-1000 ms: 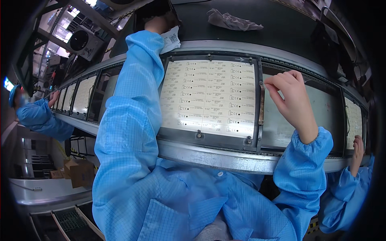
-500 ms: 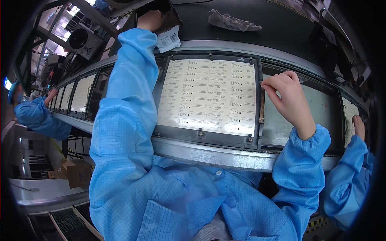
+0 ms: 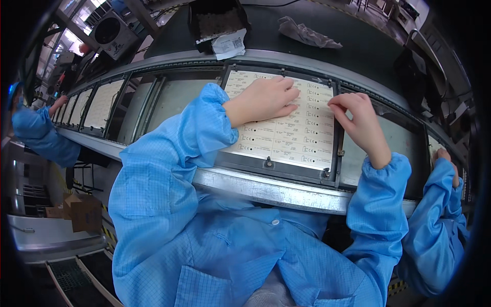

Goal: Placing small electronic components onto a circuit board at a manual assembly station.

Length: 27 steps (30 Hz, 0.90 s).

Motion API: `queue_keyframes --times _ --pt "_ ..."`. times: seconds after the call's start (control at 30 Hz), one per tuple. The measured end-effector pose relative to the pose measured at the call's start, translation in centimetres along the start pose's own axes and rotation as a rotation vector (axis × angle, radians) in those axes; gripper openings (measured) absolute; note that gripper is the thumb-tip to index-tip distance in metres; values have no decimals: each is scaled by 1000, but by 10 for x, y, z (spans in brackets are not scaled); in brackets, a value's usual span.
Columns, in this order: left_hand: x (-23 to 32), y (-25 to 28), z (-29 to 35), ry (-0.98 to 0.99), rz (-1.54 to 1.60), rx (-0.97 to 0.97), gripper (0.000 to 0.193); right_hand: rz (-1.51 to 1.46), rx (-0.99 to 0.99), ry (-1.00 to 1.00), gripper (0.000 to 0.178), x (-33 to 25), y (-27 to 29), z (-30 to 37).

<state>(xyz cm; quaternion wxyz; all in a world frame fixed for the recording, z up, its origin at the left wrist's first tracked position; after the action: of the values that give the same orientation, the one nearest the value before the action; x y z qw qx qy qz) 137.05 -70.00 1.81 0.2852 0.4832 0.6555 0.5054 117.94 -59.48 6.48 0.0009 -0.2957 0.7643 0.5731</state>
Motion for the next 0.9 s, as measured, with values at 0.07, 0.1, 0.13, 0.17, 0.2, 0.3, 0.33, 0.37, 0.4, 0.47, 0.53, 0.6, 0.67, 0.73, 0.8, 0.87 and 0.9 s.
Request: queue_keyframes --times 0.07,0.1,0.13,0.17,0.2,0.3,0.33,0.37,0.4,0.47,0.53,0.6,0.67,0.73,0.8,0.87,0.9 --pt "-2 5 0 0 83 -49 36 37 -4 40 12 1 -5 -11" --pt "-2 9 2 -8 85 -35 36 18 -59 47 13 -4 -11 -17" --pt "-3 12 4 12 193 -52 39 -4 -115 53 14 -8 -16 -24" --pt "-6 15 8 44 293 -74 43 -1 -117 62 14 -9 -22 -33" --pt "-5 16 8 40 296 -75 43 -28 -96 68 15 -8 -28 -39" --pt "-11 24 8 105 471 -62 38 -131 -131 5 16 -7 -35 -52" --pt "-19 28 5 147 501 -62 33 -202 -183 -63 16 -6 -37 -54" --pt "-27 33 6 193 530 -68 28 -203 -210 -76 19 -7 -40 -56" --pt "-33 37 7 195 534 -75 28 -209 -213 -82 19 -6 -45 -54" --pt "-46 45 10 253 409 -14 25 -164 -113 15 19 -7 -49 -51" --pt "-54 40 18 296 362 -42 23 -174 -119 4 18 -8 -52 -52" --pt "-53 38 21 316 349 -115 23 -184 -123 -8 17 -9 -49 -55" --pt "-48 36 18 287 353 -113 23 -307 -129 -107 15 -4 -46 -56" --pt "-42 33 17 258 357 -112 23 -326 -58 -151 15 3 -46 -59" --pt "-42 34 10 251 273 -64 20 -259 -37 -62 15 3 -51 -64" --pt "-42 25 7 235 302 6 21 -253 -68 -98 16 -4 -57 -65" --pt "-41 23 3 254 254 -8 20 -250 -101 -130 16 -6 -60 -66"
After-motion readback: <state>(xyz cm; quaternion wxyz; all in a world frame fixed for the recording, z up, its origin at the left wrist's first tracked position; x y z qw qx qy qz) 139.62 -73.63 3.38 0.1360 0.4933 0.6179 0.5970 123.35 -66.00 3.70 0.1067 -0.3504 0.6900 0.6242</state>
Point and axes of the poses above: each hand's wrist, its own z-axis away from the middle knuckle, its own y-axis out of the back of the hand, x = y × z, the point moved 4 cm from there along -z, towards the middle knuckle, and after that the axes turned 9 degrees about y, right-handed, at the moved point
